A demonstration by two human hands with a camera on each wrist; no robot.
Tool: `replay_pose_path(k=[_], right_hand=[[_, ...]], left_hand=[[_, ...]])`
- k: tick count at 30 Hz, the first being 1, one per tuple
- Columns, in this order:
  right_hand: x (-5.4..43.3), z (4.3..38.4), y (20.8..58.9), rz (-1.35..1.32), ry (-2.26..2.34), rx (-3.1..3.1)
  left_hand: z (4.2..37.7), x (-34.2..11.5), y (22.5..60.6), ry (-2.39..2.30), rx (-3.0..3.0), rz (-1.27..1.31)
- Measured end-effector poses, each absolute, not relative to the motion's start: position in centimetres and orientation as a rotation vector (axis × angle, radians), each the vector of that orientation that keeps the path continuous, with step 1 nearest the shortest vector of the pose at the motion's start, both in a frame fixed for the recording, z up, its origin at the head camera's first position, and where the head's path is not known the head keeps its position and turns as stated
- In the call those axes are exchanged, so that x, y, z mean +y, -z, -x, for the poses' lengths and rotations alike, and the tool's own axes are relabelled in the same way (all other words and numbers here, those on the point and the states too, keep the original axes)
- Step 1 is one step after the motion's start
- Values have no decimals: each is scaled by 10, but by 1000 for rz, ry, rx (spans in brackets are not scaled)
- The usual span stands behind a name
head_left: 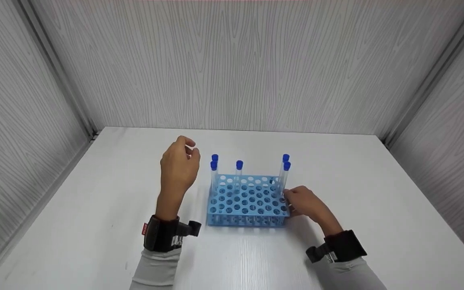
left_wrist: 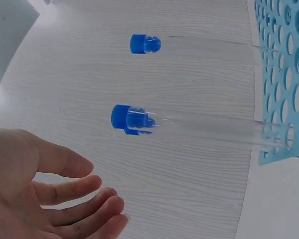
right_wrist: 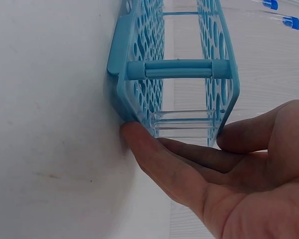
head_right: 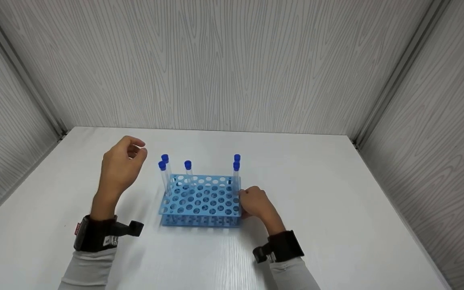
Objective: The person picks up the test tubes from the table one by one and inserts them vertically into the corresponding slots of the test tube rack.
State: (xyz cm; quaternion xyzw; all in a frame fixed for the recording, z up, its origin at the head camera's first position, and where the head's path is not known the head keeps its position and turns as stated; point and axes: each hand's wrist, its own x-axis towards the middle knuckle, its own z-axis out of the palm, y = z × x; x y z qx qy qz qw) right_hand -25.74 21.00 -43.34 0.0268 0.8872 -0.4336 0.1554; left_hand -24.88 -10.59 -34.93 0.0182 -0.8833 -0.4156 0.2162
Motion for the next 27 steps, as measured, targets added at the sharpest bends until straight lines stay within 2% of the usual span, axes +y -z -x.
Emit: replay_pose_path(k=[27], right_hand=[[209, 257, 431, -50, 1270, 2516]], left_hand=[[266, -113, 373, 1086, -2788, -135]])
